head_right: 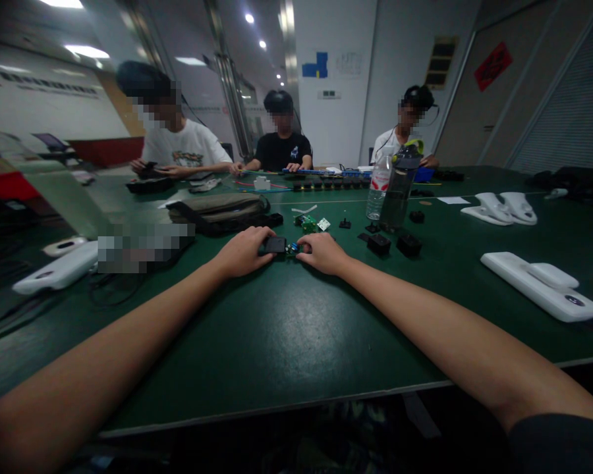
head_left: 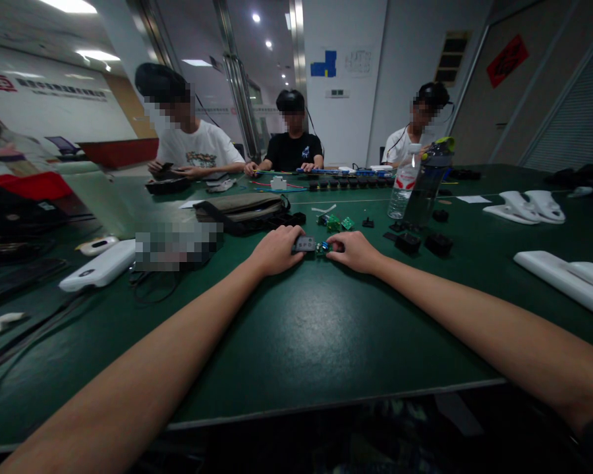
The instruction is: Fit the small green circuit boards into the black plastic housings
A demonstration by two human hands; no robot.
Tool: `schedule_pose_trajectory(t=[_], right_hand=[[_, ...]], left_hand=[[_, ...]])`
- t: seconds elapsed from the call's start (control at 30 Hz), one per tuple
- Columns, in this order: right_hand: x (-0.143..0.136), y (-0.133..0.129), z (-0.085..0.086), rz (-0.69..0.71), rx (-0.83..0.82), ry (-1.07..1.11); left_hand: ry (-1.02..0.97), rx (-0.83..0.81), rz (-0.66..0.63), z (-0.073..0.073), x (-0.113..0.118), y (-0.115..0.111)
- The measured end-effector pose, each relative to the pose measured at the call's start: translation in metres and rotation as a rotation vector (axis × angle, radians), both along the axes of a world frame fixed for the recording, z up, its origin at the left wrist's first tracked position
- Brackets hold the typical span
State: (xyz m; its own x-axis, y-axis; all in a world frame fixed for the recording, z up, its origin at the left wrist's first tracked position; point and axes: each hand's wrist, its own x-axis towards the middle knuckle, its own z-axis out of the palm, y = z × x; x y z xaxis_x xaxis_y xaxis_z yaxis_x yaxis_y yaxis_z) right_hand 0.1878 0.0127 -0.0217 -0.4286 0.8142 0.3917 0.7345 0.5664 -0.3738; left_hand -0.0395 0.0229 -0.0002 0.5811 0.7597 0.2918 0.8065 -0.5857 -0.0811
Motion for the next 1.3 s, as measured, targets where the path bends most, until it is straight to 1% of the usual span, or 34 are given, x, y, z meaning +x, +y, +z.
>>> schedule_pose_trajectory(t=[0.13,0.3,0.4,0.57,0.87,1.13,1.3], right_hand=[[0.0003,0.0017,-0.0017,-0.003,0.048,0.03],[0.0014,0.0036,-0.0033,-0.044,0.086,0.098],[0.0015,0.0034,-0.0026,-0.04,0.112,0.134],[0.0001,0.0015,0.0003,-0.04,0.079,0.14],[-0.0005,0.0008,0.0008,-0.045,0.099,0.146],[0.0014,0.0046,-0.0035,-0.006,0.144,0.164],[-0.0003,0.0018,-0.001,-0.036,0.107,0.147]], left_hand=[[0.008,0.003,0.013,0.0005,0.0001,0.0],[0.022,0.019,0.024,0.0009,0.0002,-0.0002],[0.015,0.029,0.022,0.0007,0.0,-0.0002],[0.003,0.042,0.003,0.001,0.0001,-0.0009],[-0.007,0.083,-0.033,0.0029,0.0005,-0.0021],[0.017,0.093,-0.001,0.0035,0.0018,-0.002],[0.029,0.088,0.002,0.0044,0.0024,-0.0032]])
